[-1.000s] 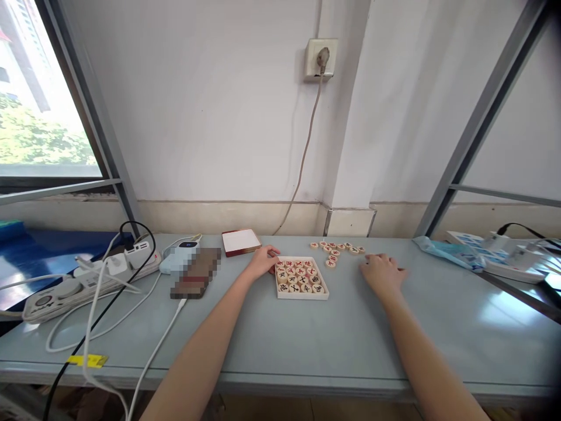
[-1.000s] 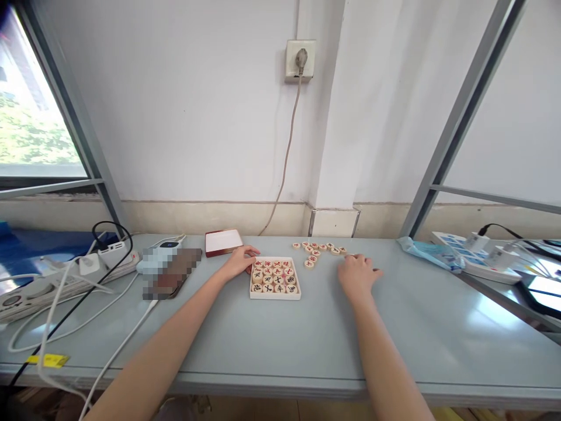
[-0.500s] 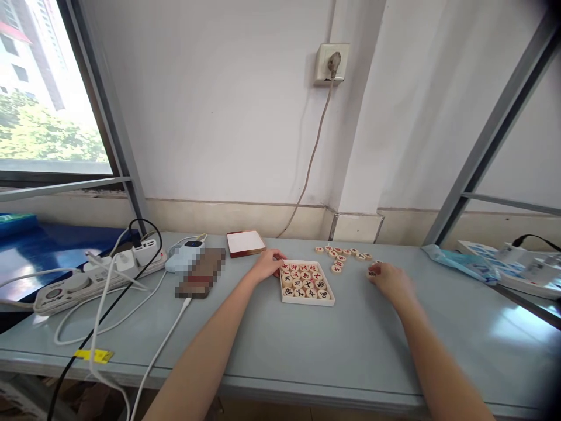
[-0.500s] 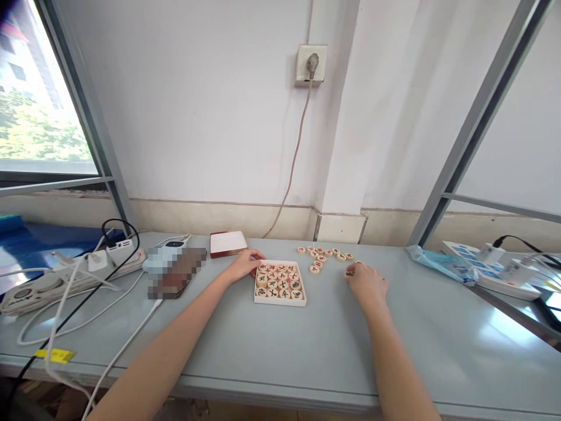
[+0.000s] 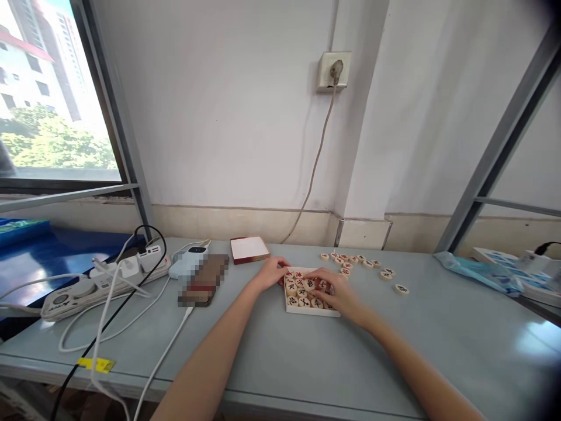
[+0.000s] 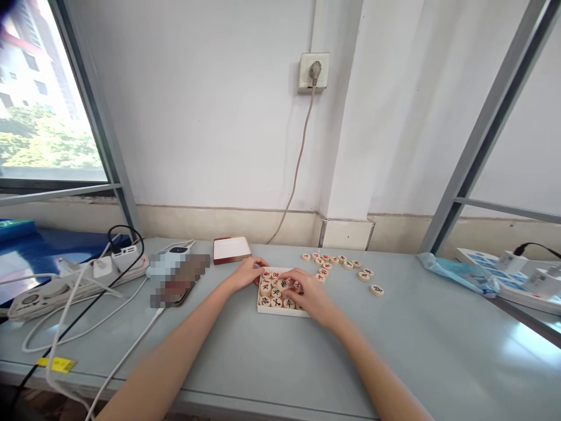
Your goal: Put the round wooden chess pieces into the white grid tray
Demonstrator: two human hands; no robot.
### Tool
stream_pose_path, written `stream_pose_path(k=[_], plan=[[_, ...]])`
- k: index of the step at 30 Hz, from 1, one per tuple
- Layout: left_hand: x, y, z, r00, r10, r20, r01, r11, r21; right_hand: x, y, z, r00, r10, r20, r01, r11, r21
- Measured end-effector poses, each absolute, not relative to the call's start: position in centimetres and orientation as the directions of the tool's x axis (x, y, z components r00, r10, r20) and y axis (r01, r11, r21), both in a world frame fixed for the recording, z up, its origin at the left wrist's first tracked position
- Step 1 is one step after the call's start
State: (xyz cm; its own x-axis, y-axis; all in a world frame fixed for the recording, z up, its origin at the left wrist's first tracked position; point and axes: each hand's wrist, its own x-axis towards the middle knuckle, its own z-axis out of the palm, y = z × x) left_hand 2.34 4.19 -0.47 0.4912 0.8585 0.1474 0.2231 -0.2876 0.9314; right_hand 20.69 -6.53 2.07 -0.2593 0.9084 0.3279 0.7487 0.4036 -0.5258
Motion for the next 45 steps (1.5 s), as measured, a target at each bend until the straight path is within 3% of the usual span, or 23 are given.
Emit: stream_pose_path(k=[9, 28, 39, 45], plan=[[2.4, 4.3, -0.6, 0.491, 0.859, 0.144, 0.244, -0.294, 0.924, 20.4, -6.2, 1.6, -0.302, 0.883, 0.359, 0.782, 0.445, -0.437], [2.4, 3.5, 0.3, 0.484, 0.869, 0.105, 0.261, -0.257, 0.93, 20.4, -6.5, 1.9, -0.258, 0.918, 0.301, 0.83, 0.37, -0.418], [2.3, 3.9, 0.1, 0.485, 0.865, 0.124, 0.312, -0.304, 0.9, 20.3, -6.3, 1.7, -0.262, 0.926, 0.272, 0.794, 0.367, -0.485], [2.3, 4.0, -0.1, 0.49, 0.863, 0.124, 0.315, -0.308, 0.898, 20.5, -6.4, 2.0, -0.272, 0.915, 0.299, 0.824, 0.382, -0.418]])
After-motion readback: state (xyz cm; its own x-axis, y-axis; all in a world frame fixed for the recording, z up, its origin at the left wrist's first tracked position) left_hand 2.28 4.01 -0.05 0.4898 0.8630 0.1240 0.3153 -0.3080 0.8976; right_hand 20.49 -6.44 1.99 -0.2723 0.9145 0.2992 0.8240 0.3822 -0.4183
